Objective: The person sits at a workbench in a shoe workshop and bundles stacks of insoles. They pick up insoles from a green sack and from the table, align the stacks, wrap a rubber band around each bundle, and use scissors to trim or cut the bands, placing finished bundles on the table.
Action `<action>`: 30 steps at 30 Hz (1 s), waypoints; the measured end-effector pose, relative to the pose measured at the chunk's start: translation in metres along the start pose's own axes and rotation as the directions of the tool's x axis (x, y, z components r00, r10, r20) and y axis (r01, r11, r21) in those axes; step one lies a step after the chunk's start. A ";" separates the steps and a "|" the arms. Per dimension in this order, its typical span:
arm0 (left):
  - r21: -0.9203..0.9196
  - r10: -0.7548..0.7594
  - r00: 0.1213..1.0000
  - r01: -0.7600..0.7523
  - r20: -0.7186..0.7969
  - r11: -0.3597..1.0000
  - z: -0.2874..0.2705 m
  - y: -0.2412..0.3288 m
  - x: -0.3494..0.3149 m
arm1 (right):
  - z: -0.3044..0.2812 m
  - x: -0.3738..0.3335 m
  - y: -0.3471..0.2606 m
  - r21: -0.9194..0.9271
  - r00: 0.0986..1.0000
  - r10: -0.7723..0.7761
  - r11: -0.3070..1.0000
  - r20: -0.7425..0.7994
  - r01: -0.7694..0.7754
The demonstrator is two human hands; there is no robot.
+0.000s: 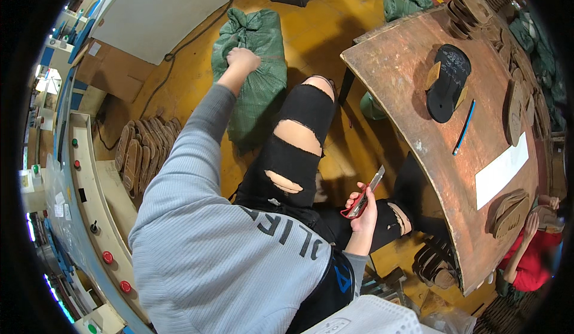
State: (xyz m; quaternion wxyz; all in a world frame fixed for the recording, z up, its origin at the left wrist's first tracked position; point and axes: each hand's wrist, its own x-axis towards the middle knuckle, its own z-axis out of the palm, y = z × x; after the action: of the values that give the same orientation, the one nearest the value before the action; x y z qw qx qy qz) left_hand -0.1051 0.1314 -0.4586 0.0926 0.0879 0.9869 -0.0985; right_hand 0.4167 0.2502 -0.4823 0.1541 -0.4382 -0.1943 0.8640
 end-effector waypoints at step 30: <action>-0.855 0.638 0.741 -0.180 0.207 0.486 0.036 -0.151 -0.183 | 0.280 0.076 -0.029 -0.649 0.632 0.157 0.263 0.759 0.714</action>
State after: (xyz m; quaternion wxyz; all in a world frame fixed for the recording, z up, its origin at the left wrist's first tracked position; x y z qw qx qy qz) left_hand 0.0493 -0.0504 -0.4294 0.3957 0.2513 0.8088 0.3550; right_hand 0.1479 0.2531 -0.3704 -0.0450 -0.0276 -0.7768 0.6275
